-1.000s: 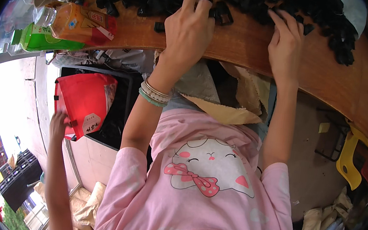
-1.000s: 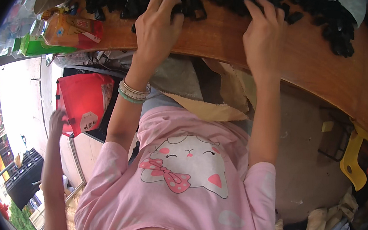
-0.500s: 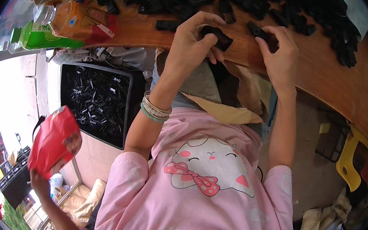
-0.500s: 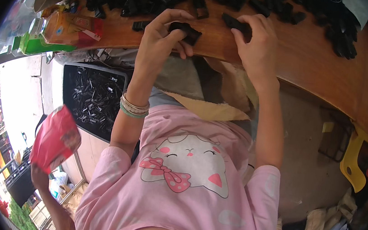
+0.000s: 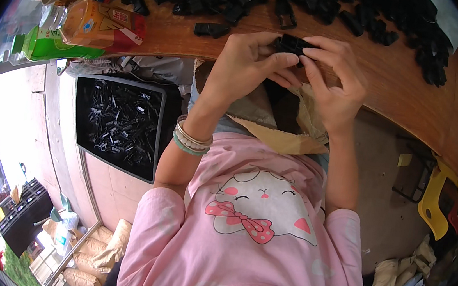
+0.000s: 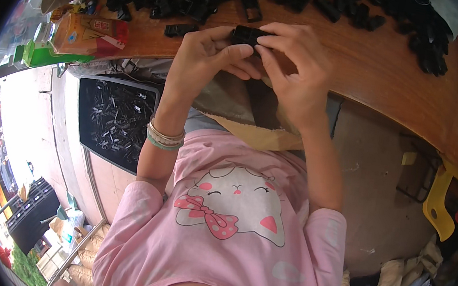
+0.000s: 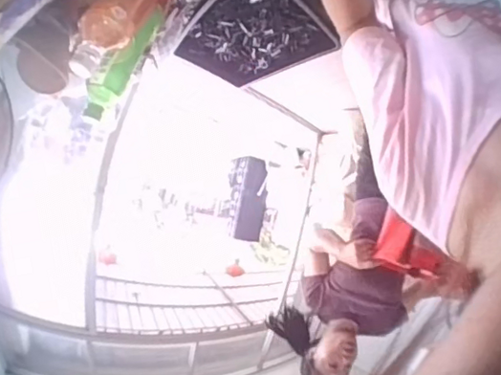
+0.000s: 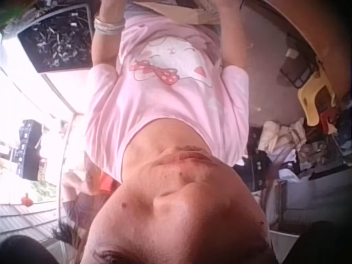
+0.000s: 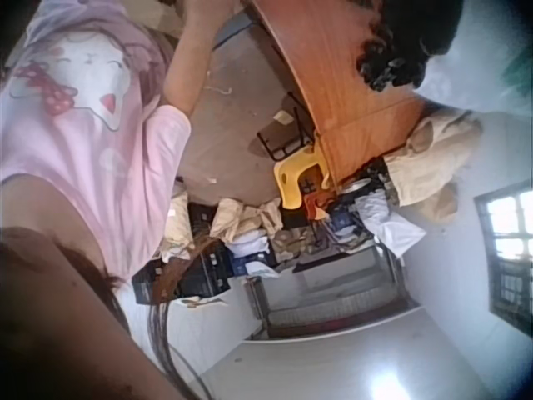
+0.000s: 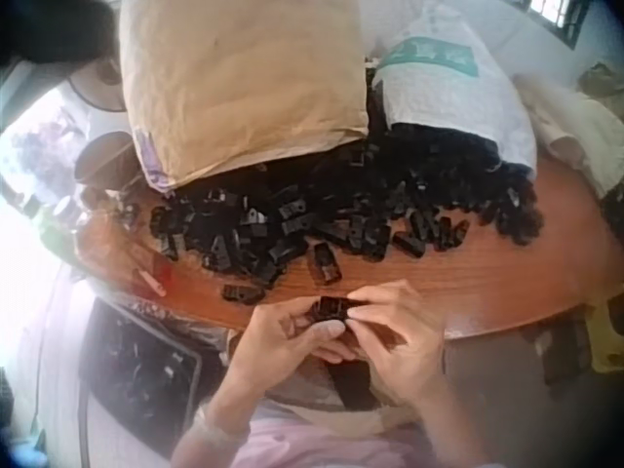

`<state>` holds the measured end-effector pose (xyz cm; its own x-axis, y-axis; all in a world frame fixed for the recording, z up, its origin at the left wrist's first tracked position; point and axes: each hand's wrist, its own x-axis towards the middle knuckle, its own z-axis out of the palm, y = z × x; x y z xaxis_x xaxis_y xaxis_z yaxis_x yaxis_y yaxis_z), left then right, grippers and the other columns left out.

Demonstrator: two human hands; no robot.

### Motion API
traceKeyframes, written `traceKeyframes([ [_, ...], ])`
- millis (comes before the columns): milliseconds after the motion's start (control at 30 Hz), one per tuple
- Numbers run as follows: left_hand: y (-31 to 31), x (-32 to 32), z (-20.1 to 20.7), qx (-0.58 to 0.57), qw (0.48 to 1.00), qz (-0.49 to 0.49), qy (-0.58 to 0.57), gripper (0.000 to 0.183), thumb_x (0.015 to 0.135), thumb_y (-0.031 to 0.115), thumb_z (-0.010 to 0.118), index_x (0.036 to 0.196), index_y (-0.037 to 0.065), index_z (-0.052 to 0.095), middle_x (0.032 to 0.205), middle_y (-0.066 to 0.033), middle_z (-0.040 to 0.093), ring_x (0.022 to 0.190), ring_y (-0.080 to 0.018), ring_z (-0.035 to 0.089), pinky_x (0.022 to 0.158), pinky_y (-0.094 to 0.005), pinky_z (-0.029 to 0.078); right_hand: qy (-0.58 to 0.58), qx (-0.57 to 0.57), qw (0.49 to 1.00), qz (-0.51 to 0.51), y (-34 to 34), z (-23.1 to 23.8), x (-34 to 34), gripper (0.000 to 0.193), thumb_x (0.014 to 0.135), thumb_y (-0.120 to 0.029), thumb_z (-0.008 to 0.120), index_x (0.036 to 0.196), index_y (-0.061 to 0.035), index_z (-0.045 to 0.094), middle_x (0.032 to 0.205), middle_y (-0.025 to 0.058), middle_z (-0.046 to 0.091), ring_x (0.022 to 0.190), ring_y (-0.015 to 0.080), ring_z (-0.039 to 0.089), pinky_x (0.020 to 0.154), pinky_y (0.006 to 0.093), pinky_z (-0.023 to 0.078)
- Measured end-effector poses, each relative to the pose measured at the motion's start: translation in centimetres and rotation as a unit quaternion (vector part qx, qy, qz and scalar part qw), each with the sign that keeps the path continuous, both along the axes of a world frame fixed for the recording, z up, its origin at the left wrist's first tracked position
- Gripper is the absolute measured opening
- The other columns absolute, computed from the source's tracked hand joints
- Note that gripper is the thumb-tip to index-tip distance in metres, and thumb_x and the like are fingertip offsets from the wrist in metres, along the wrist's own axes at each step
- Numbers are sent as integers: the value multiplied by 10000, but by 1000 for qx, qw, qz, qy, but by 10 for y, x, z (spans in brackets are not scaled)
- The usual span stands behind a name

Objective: The person assembles small plastic components by taking pieces from the table, fitting them together by hand, and dropping the assembled parts into a bag.

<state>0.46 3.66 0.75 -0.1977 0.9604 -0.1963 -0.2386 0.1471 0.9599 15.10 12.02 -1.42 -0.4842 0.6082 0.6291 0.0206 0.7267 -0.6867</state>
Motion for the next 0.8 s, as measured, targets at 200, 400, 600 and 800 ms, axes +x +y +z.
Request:
traceKeyframes([
  [200,-5,3,-4,55,998,13,2,249,892,48,594,1073,-120,567,861,-147,658,748,-202,684,654,-267,570,51,-93,992,61,-3,1,2,202,686,96,678,852,-21,673,933,89,668,852,216,606,715,295,492],
  [400,-7,9,-4,124,986,28,107,279,856,32,620,1119,-53,580,871,-133,664,758,-176,681,658,-275,556,62,-186,979,52,-10,6,5,250,770,90,631,1003,-1,646,1049,79,630,919,150,589,734,276,503],
  [600,-5,23,-2,167,946,60,273,298,808,-17,616,1105,-14,584,896,-139,668,755,-194,682,652,-276,545,115,-337,934,40,-22,11,1,246,815,83,605,1055,31,622,1003,67,600,892,129,596,774,243,513],
  [800,15,-13,-15,154,901,63,401,251,829,-25,560,1073,13,604,910,-134,657,725,-225,663,632,-294,528,-102,-240,958,123,-17,2,26,180,797,32,645,975,4,660,1009,82,613,845,202,622,735,273,500],
])
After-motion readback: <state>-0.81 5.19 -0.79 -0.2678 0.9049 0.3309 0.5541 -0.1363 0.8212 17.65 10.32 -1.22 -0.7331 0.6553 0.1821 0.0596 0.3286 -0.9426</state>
